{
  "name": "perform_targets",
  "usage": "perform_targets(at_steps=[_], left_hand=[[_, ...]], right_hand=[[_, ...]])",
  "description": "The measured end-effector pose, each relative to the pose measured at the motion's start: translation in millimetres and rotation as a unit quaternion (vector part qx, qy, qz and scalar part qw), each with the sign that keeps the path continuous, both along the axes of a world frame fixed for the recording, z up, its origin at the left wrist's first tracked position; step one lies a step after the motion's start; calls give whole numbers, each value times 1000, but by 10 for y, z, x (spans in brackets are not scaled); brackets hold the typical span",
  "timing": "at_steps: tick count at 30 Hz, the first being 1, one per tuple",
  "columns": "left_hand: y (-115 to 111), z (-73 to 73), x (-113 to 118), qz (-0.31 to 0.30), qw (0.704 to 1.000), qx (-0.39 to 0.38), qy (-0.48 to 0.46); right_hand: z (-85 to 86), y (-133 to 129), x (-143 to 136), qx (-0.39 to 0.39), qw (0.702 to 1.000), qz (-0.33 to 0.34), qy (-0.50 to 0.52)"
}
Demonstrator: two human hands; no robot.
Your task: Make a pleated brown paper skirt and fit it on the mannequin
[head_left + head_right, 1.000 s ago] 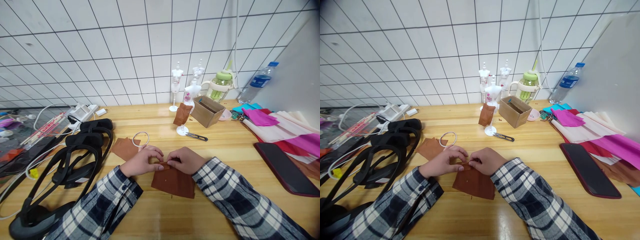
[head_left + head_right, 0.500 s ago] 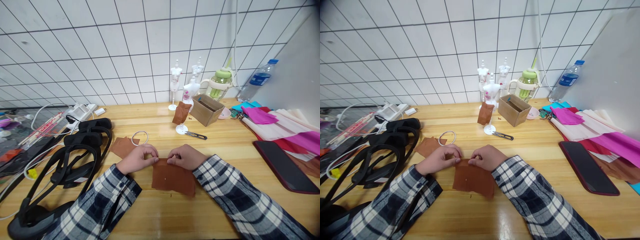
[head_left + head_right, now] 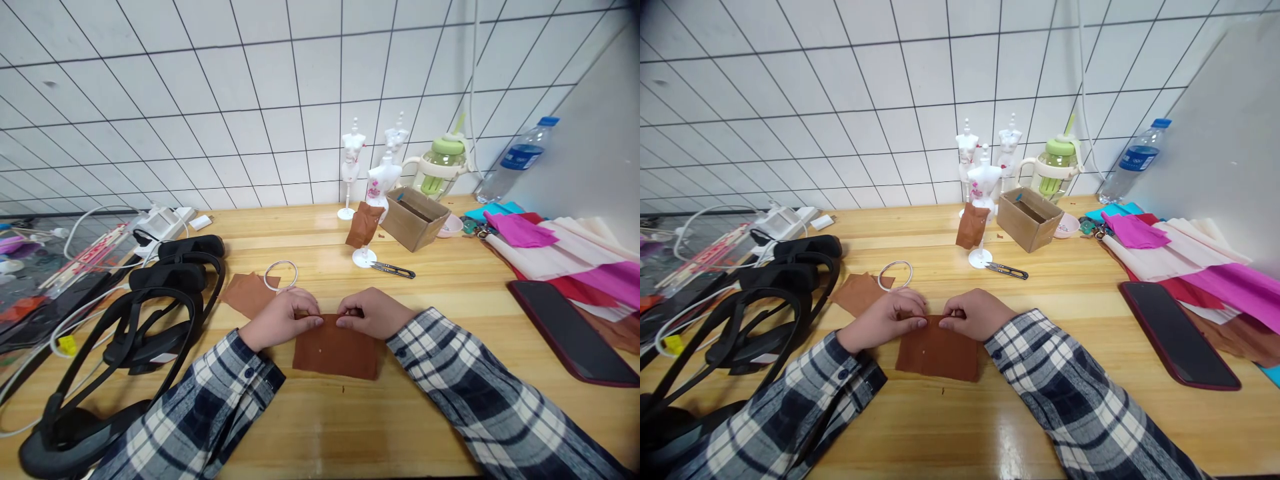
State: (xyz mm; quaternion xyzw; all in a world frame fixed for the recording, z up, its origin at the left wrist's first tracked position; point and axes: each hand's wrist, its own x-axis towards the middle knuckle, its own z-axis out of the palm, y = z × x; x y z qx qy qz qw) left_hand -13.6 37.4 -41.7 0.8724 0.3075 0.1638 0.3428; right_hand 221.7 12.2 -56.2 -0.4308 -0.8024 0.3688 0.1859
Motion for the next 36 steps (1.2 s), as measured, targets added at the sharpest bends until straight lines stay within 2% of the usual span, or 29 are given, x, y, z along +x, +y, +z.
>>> perform_targets(at_steps=[4, 9, 15, 20, 26, 32, 36], left_hand=[[69, 4, -71, 15, 999, -25, 15], [122, -31, -128, 34, 999, -22, 15], [158, -107, -173, 111, 992, -63, 3], [181, -128, -186, 87, 995, -45, 3], [191, -135, -205, 125, 990, -56, 19], [186, -143, -201, 117, 992, -41, 22], [157, -157, -169, 116, 993, -11, 33]], right_hand=[[-66, 91, 101, -30, 999, -31, 10], [-107, 143, 139, -14, 999, -47, 15], [-92, 169, 197, -47, 995, -84, 13], [-94, 187, 231, -76, 991, -108, 14], [-191, 225, 252, -130, 977, -132, 102], [-246, 278, 282, -60, 976, -183, 103], [-221, 289, 262, -42, 962, -215, 161]])
